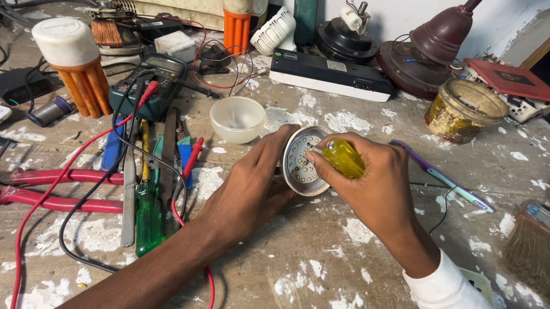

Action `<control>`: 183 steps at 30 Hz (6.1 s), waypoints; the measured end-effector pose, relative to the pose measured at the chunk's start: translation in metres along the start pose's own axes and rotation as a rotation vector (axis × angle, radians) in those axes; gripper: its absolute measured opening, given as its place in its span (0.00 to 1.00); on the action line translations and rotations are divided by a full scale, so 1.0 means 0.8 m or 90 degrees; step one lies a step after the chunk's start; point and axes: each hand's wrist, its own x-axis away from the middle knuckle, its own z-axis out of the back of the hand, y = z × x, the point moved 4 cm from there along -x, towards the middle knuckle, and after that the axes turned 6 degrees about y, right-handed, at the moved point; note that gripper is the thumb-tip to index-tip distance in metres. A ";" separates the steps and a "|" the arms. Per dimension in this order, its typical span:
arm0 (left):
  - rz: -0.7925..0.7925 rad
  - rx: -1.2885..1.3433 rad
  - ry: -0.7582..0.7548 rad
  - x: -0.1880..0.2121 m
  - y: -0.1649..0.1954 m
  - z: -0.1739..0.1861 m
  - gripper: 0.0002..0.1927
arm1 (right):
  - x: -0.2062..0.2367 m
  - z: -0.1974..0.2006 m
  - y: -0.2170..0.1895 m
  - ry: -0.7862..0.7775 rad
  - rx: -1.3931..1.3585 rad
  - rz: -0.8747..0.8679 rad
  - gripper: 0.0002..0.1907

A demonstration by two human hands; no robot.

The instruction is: The person brushes dust off an LED light fixture with a brush and a toothbrush, sets it down, then picks up a large LED bulb and pulls off its plastic diffuser. They use a yellow screwdriver to probe and press the LED board and components inside the bulb, briefly setting the screwdriver down on a small tray before resuming.

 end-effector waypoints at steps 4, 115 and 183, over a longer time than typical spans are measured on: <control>-0.020 -0.009 0.016 0.000 0.002 0.001 0.47 | 0.001 -0.001 0.001 0.012 0.006 -0.023 0.12; 0.093 -0.093 -0.096 0.004 -0.003 -0.009 0.51 | 0.142 0.204 0.099 -0.416 0.034 -0.139 0.15; 0.071 -0.084 -0.098 0.003 -0.001 -0.009 0.50 | 0.135 0.210 0.114 -0.405 0.108 -0.255 0.15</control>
